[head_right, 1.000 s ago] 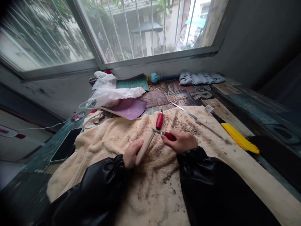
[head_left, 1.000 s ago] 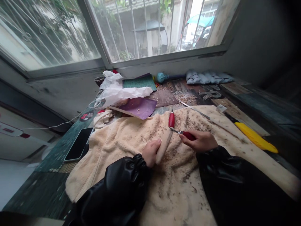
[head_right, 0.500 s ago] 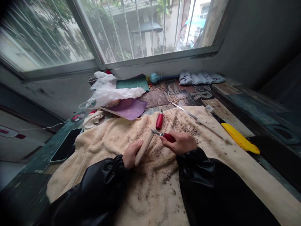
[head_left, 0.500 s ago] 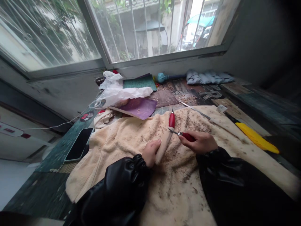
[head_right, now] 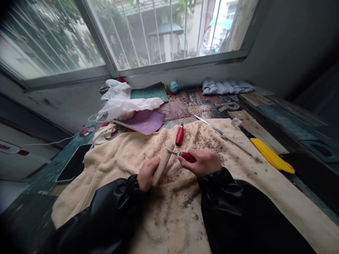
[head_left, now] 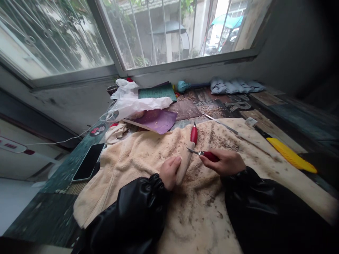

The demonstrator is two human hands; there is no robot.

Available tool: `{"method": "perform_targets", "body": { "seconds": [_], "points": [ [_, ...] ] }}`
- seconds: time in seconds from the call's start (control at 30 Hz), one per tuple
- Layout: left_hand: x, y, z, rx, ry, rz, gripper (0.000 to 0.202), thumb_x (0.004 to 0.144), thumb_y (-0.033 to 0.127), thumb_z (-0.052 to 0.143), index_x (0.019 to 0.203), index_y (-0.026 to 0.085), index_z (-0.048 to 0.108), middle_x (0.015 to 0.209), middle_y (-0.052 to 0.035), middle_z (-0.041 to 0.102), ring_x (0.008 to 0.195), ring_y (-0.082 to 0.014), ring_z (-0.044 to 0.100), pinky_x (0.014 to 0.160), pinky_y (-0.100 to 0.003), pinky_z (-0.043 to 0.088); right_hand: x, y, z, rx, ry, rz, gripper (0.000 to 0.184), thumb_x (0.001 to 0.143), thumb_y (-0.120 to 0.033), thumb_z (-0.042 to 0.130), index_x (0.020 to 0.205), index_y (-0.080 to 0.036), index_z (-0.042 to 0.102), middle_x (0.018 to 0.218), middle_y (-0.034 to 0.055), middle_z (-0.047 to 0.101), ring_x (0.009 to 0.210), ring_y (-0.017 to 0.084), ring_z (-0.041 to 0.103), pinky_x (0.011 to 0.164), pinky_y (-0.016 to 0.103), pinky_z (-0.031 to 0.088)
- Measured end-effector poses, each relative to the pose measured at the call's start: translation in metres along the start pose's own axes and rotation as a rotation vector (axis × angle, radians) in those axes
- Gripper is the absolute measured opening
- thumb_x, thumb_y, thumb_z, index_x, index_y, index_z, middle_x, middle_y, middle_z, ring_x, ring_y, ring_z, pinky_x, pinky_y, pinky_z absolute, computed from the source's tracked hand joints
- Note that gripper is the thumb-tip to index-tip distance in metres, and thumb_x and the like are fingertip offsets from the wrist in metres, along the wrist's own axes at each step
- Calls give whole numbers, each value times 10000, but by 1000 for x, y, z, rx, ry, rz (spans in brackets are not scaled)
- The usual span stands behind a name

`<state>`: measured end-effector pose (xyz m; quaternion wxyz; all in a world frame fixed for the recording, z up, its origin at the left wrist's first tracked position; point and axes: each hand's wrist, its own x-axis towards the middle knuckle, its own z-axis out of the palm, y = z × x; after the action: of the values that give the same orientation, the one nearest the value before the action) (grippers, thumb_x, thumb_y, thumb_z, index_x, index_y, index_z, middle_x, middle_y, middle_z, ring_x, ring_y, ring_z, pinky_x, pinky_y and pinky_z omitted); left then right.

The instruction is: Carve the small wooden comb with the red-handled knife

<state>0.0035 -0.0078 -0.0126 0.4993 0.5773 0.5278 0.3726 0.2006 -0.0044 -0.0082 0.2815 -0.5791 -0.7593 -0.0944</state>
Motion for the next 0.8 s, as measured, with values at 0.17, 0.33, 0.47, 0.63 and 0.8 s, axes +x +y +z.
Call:
{"method": "perform_targets", "body": {
  "seconds": [0.17, 0.33, 0.47, 0.63, 0.8],
  "points": [
    [0, 1, 0, 10, -2, -13, 388, 761, 513, 368, 542, 194, 339, 539, 28, 296, 539, -122, 298, 539, -270, 260, 0, 0, 0, 7, 21, 15, 531, 781, -622, 374, 508, -203, 552, 456, -12, 510, 443, 87, 442, 473, 228, 263],
    [0, 1, 1, 21, -9, -24, 376, 761, 503, 364, 553, 190, 353, 543, 31, 295, 543, -120, 300, 541, -267, 261, -1, 0, 2, -7, 9, 33, 530, 770, -631, 385, 506, -202, 547, 465, -9, 525, 452, 90, 447, 472, 232, 253],
    [-1, 1, 0, 41, -17, 0, 377, 769, 490, 359, 541, 190, 336, 547, 31, 293, 550, -119, 305, 546, -267, 262, 0, 1, 3, -12, 6, 64, 540, 773, -635, 371, 498, -204, 542, 454, -9, 520, 438, 90, 435, 465, 235, 248],
    [0, 2, 0, 33, -17, -31, 377, 759, 501, 362, 544, 192, 344, 539, 33, 294, 542, -118, 301, 542, -267, 267, 0, 1, 4, 2, 22, 34, 546, 773, -635, 368, 494, -199, 542, 450, -6, 517, 439, 92, 438, 469, 232, 252],
    [1, 0, 0, 34, -11, -15, 373, 769, 487, 359, 544, 189, 351, 542, 33, 295, 542, -116, 305, 554, -266, 285, -1, 1, 5, -1, 5, 42, 548, 773, -637, 366, 492, -200, 538, 447, -7, 510, 435, 92, 435, 462, 235, 248]
  ]
}}
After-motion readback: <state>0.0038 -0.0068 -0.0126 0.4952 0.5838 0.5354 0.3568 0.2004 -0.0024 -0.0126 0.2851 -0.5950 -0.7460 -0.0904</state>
